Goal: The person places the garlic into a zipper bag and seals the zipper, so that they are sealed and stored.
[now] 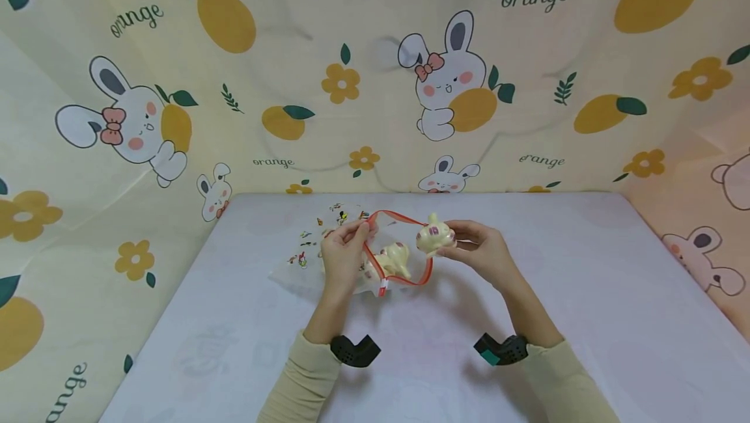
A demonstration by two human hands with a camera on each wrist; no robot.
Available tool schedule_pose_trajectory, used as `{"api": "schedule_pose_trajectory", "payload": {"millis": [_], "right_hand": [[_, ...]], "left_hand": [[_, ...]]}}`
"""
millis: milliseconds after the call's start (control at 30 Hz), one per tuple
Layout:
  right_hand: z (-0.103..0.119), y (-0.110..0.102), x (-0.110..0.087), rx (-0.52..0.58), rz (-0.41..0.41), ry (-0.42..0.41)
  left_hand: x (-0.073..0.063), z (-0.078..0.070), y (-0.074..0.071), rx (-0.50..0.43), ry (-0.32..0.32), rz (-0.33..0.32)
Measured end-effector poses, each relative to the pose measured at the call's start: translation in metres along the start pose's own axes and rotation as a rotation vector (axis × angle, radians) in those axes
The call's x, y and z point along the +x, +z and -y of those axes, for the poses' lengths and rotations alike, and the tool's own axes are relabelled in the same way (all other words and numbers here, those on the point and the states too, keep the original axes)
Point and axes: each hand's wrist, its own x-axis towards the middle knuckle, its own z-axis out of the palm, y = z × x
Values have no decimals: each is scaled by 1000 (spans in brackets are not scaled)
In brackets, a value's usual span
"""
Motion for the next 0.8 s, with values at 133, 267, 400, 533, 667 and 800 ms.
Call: {"api": "schedule_pose_trajectory", "payload": {"millis": [133, 267, 400, 533, 667, 800], "right_hand": [[1, 5, 0, -22, 22, -6], [0, 10, -1, -27, 35, -8], [0, 11, -2, -34, 36, -13], [2, 12, -2, -30, 37, -17], [5, 15, -2, -4, 54, -27], [5, 17, -3, 7, 71, -29]], "left_hand": [[1, 0, 0, -6, -10, 2], [1, -1, 0, 3, -17, -6], [0, -1, 0, 15, -14, -13], [1, -1, 0, 14, -2, -13], [1, -1, -1, 3, 1, -13], [1, -1, 0, 0, -3, -11]]}}
